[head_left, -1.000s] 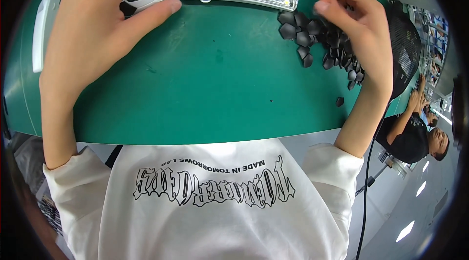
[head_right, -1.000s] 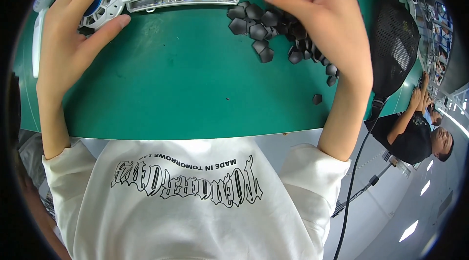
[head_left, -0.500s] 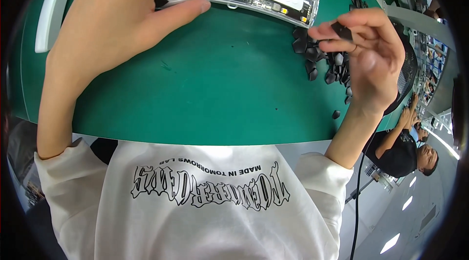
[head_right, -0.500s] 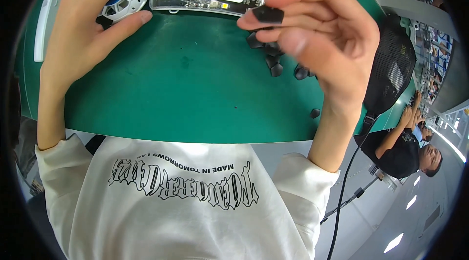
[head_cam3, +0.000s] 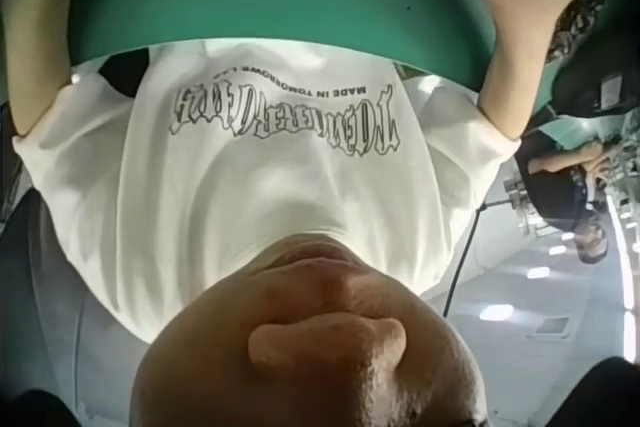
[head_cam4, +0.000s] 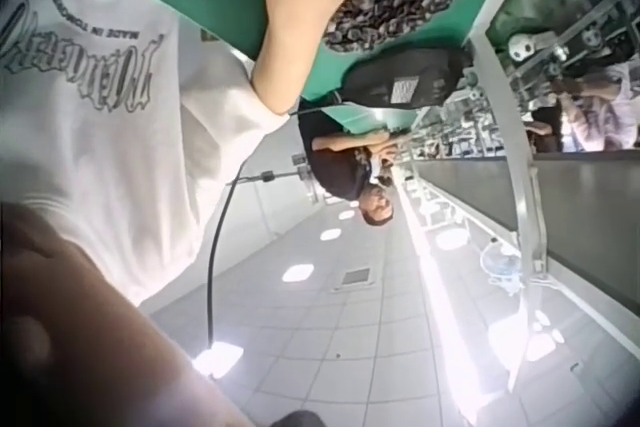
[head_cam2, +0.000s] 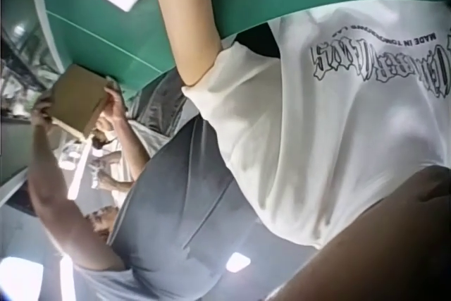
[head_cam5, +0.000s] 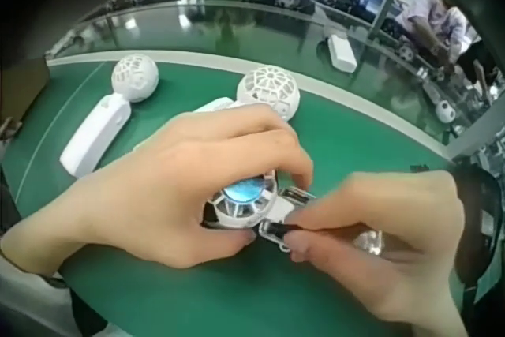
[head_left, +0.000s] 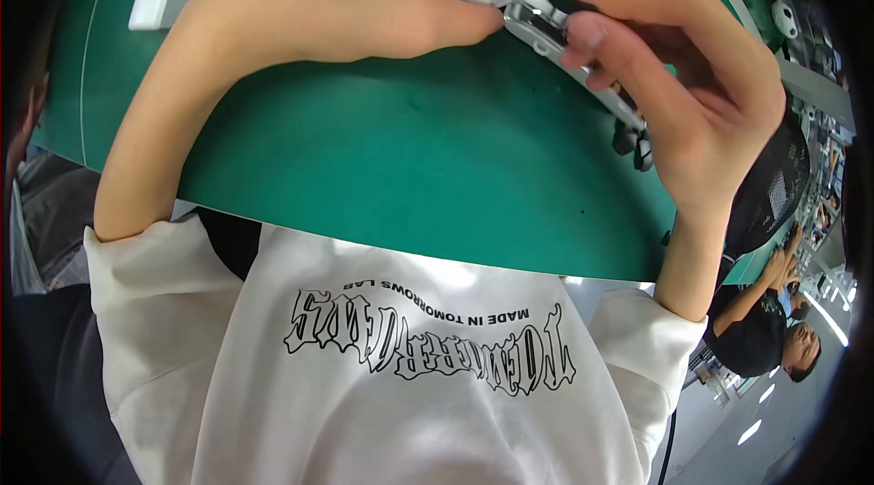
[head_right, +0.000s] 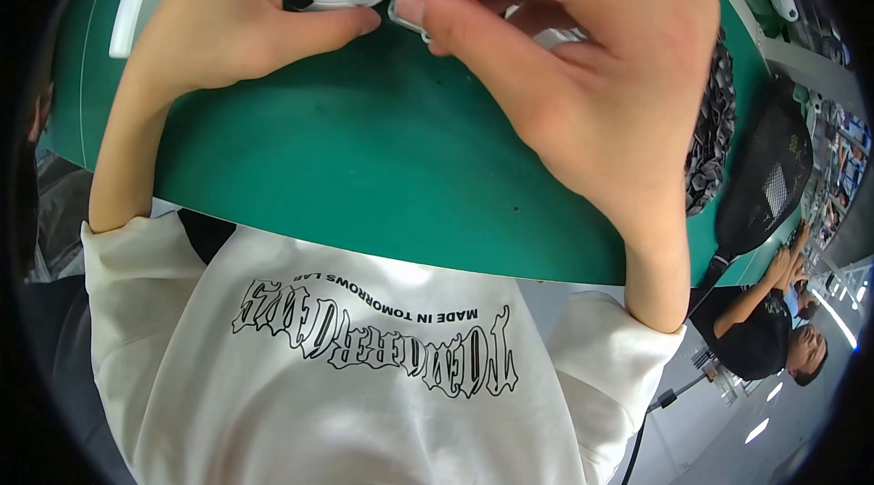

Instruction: Assembling small plastic and electronic parts into a handheld device body at a manual assembly station.

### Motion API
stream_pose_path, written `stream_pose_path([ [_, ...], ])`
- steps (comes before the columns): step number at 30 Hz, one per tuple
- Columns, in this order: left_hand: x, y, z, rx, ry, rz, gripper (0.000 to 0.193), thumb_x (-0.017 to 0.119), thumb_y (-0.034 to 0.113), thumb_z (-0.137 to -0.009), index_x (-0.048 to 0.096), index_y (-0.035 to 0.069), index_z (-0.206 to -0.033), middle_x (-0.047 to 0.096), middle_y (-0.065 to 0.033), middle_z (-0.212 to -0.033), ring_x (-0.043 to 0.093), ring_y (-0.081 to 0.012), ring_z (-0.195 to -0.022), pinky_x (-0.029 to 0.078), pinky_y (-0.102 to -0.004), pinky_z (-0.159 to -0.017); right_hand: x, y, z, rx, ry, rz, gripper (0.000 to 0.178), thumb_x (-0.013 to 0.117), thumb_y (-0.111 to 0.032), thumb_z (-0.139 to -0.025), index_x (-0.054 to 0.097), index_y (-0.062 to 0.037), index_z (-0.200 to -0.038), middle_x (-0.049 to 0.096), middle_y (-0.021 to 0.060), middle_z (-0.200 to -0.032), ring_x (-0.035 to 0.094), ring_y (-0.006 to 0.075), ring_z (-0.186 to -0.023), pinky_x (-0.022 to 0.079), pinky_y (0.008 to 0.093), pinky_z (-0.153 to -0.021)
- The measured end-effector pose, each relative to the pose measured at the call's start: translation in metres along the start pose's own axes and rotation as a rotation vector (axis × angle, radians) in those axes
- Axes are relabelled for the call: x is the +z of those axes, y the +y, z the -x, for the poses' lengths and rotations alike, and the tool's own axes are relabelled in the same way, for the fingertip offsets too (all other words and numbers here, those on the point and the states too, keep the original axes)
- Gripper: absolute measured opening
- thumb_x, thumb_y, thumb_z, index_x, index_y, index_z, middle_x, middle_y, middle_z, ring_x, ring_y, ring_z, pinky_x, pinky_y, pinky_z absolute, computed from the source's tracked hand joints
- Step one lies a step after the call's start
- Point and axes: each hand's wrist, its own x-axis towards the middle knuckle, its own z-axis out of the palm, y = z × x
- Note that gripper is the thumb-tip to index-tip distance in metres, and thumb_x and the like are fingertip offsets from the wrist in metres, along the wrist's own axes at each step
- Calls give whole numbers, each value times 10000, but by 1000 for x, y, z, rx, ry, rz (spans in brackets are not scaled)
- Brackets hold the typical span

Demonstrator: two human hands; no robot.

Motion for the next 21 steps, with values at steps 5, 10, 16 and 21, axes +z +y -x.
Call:
stream_pose_path([
  [5, -8, 29, -1, -95, -22, -98, 418, 770, 19, -673, 668, 14, -1078, 663, -158, -897, 653, -356, -856, 512, -413, -724, 2, 9, -20, -91, -35, 45, 121, 769, 101, -766, 740, 64, -877, 722, 95, -825, 633, 119, -693, 470, 220, -573],
  [10, -13, 38, -5, -196, -55, -172, 419, 766, 26, -684, 667, 16, -1091, 665, -163, -901, 654, -361, -849, 511, -417, -721, 0, 12, -24, -177, -19, 186, 117, 783, 85, -763, 729, 50, -860, 689, 70, -801, 581, 111, -662, 420, 231, -546],
  [16, -6, 45, -23, -341, -106, -261, 421, 761, 35, -697, 667, 18, -1107, 668, -170, -906, 656, -368, -840, 509, -421, -716, 4, 13, -29, -188, -5, 145, 144, 810, 49, -767, 691, 28, -845, 642, 45, -767, 569, 105, -652, 413, 232, -540],
  [21, -7, 56, -24, -437, -165, -298, 423, 756, 42, -708, 667, 19, -1120, 670, -175, -910, 657, -373, -833, 507, -425, -712, 2, 15, -25, -94, -49, 216, 210, 850, 0, -749, 656, 6, -828, 630, 24, -761, 571, 111, -633, 432, 239, -538],
])
